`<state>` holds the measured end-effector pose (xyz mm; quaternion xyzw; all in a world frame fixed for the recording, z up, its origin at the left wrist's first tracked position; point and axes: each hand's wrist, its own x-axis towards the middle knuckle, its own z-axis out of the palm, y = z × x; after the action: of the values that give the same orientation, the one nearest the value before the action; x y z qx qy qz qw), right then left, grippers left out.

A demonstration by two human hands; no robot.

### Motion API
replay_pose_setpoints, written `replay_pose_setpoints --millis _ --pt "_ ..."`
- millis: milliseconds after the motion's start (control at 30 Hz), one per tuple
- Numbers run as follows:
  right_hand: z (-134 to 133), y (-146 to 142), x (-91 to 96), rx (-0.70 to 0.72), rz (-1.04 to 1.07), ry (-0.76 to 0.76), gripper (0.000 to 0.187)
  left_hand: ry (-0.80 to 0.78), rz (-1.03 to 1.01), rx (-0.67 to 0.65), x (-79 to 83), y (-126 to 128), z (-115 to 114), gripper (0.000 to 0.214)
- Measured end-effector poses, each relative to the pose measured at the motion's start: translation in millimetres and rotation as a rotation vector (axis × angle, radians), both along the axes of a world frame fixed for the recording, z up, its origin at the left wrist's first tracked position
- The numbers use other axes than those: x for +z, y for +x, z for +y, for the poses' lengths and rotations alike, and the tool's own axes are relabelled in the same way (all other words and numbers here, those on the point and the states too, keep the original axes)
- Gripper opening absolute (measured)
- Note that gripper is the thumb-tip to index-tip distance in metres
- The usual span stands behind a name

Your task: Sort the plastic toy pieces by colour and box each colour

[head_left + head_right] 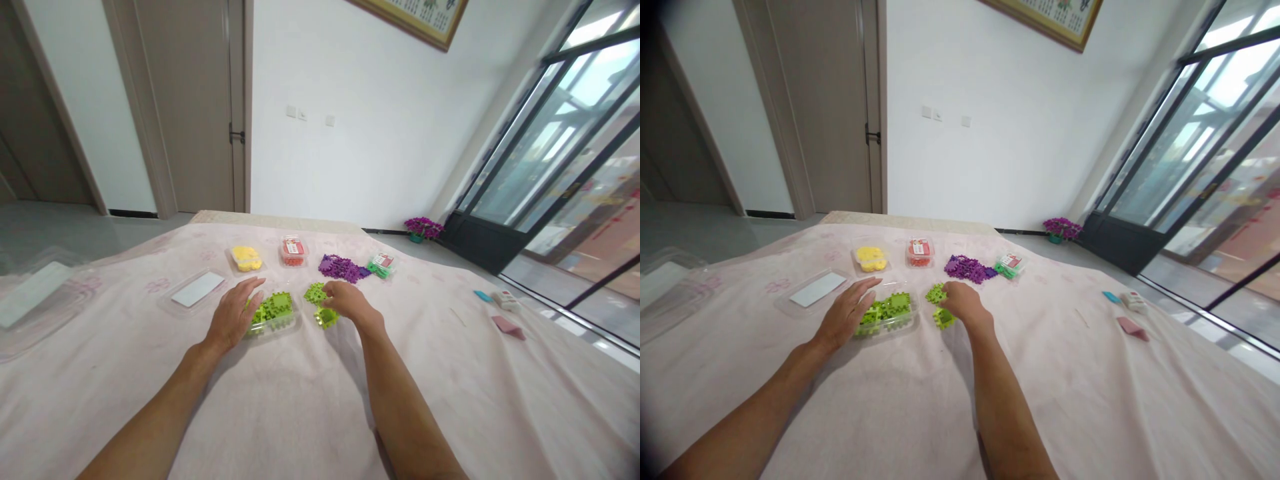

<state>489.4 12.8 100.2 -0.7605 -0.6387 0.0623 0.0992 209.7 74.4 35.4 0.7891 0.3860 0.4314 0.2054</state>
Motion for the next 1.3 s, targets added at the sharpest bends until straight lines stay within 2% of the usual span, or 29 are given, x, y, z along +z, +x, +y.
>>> replay_pose_setpoints --millis 100,267,500,633,800,1033,1167,1300 --pt "-3 7 1.1 -0.073 -0.083 -0.102 0.042 0.011 -0.022 -0.015 -2.9 -1 1 0.047" --pt "-5 -2 0.0 -0.074 -0.168 -0.229 0.055 0.027 -0.046 0.005 -9.0 -1 4 0.048" --pt "-4 -4 -4.4 -0.099 -0.086 -0.199 0.044 0.040 -0.055 0.007 -13.8 -2 9 0.045" --pt "-3 2 -7.4 -0.051 -0.079 -0.176 0.037 0.038 -0.057 0.001 -14.4 -2 10 0.044" --pt "0 7 -8.8 -0.027 0.023 -0.089 0.038 0.030 -0.068 0.012 -15.0 -1 9 0.045" --pt "7 4 -2.2 -0.055 0.283 0.318 0.018 0.026 -0.078 0.020 -12.7 0 8 0.045" --pt "13 -3 -5.8 -0.087 0.578 0.479 0.025 0.019 -0.069 0.026 -12.2 0 8 0.045" --pt "19 -24 -10.2 -0.052 0.901 0.488 0.036 0.029 -0.056 0.027 -12.8 0 8 0.045"
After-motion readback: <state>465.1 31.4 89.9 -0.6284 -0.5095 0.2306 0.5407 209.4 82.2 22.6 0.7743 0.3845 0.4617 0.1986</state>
